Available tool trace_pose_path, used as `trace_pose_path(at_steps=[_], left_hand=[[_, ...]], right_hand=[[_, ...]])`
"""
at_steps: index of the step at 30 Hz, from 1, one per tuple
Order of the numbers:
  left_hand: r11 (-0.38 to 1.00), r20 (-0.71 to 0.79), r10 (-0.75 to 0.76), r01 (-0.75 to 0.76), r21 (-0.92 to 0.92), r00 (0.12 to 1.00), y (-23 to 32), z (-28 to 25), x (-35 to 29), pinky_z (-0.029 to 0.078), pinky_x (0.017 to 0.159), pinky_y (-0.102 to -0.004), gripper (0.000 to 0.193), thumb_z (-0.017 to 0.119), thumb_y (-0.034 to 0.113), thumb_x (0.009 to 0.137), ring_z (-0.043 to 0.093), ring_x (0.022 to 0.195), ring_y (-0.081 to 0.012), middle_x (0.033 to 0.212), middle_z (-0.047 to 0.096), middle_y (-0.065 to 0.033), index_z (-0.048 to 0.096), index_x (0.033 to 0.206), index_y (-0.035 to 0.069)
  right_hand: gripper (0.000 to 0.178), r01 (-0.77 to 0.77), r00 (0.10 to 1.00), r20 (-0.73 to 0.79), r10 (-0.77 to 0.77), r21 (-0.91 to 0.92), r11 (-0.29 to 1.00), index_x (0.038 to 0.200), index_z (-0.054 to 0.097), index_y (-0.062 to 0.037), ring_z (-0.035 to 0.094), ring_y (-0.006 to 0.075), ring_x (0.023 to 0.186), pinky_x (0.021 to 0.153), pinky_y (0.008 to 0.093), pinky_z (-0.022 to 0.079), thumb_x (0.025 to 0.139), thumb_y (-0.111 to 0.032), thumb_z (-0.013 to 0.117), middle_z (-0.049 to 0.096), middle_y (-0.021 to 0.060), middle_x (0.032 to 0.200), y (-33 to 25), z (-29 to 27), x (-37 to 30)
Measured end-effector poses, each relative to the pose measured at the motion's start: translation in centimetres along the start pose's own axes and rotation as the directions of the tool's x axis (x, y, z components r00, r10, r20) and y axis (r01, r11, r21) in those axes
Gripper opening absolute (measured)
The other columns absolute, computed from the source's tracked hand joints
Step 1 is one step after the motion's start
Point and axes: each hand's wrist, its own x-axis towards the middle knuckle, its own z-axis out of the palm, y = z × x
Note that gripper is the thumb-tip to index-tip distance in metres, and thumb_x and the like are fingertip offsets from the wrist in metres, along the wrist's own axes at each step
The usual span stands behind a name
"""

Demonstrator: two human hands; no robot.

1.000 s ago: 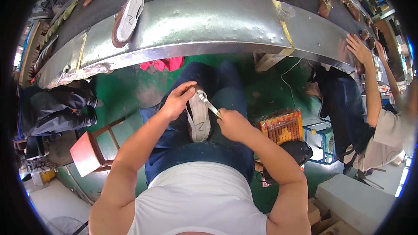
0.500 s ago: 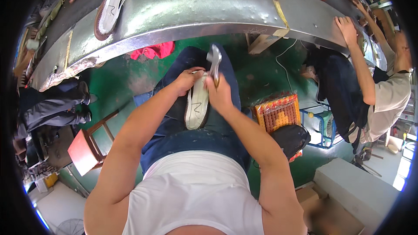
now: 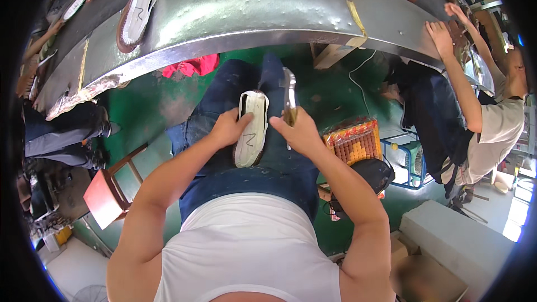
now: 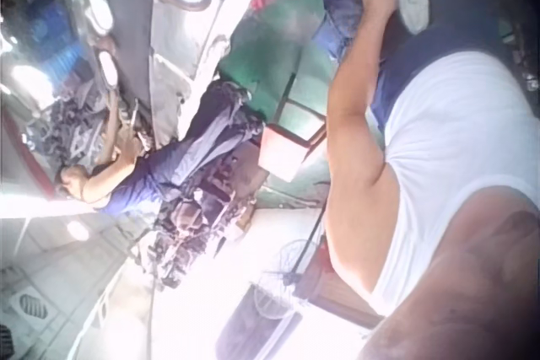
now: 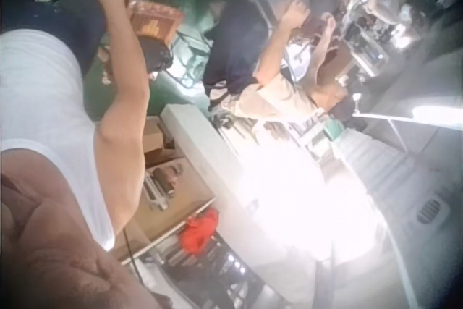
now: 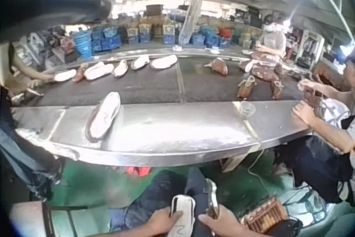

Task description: Manually lasting a shoe by using pliers to pull and secure the upper over the last.

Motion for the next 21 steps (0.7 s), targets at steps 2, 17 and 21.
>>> trace_pose_path(at_steps=[2,17,21], left_hand=[[0.995,0.000,-0.099,0.099,-0.013,0.995,0.3,0.1,-0.9,0.051,0.088,-0.0429,0.042,0.054,0.034,0.097,0.067,0.097,-0.0414,0.100,0.069,-0.0265,0.063,0.112,-0.004],[0.777,0.383,0.165,0.119,-0.618,0.909,-3.3,1.3,-3.8,0.032,0.113,-0.0311,0.105,0.072,0.004,0.072,0.041,0.137,-0.0242,0.150,0.039,-0.0185,0.010,0.157,0.003],[0.803,0.327,0.148,0.079,-0.590,0.933,-3.8,2.6,-4.9,0.026,0.116,-0.0322,0.108,0.075,0.010,0.076,0.036,0.141,-0.0263,0.154,0.033,-0.0195,0.003,0.155,-0.002]], right_hand=[[0.056,0.023,0.998,-0.056,-0.039,-0.257,0.966,0.106,0.056,0.0021,0.066,0.0242,0.080,0.068,0.0347,0.054,0.082,-0.045,0.076,0.065,0.0152,0.091,0.0,1.2,1.4],[0.049,0.029,0.999,-0.018,-0.041,-0.434,0.900,0.115,0.056,0.0061,0.064,0.0399,0.102,0.087,0.0420,0.050,0.085,-0.030,0.068,0.066,0.0249,0.107,0.5,-0.4,0.2],[0.040,0.126,0.958,0.281,0.049,-0.570,0.812,0.121,0.054,0.0051,0.060,0.0441,0.107,0.089,0.0457,0.049,0.091,-0.021,0.059,0.064,0.0257,0.115,-3.1,-3.2,-4.9]])
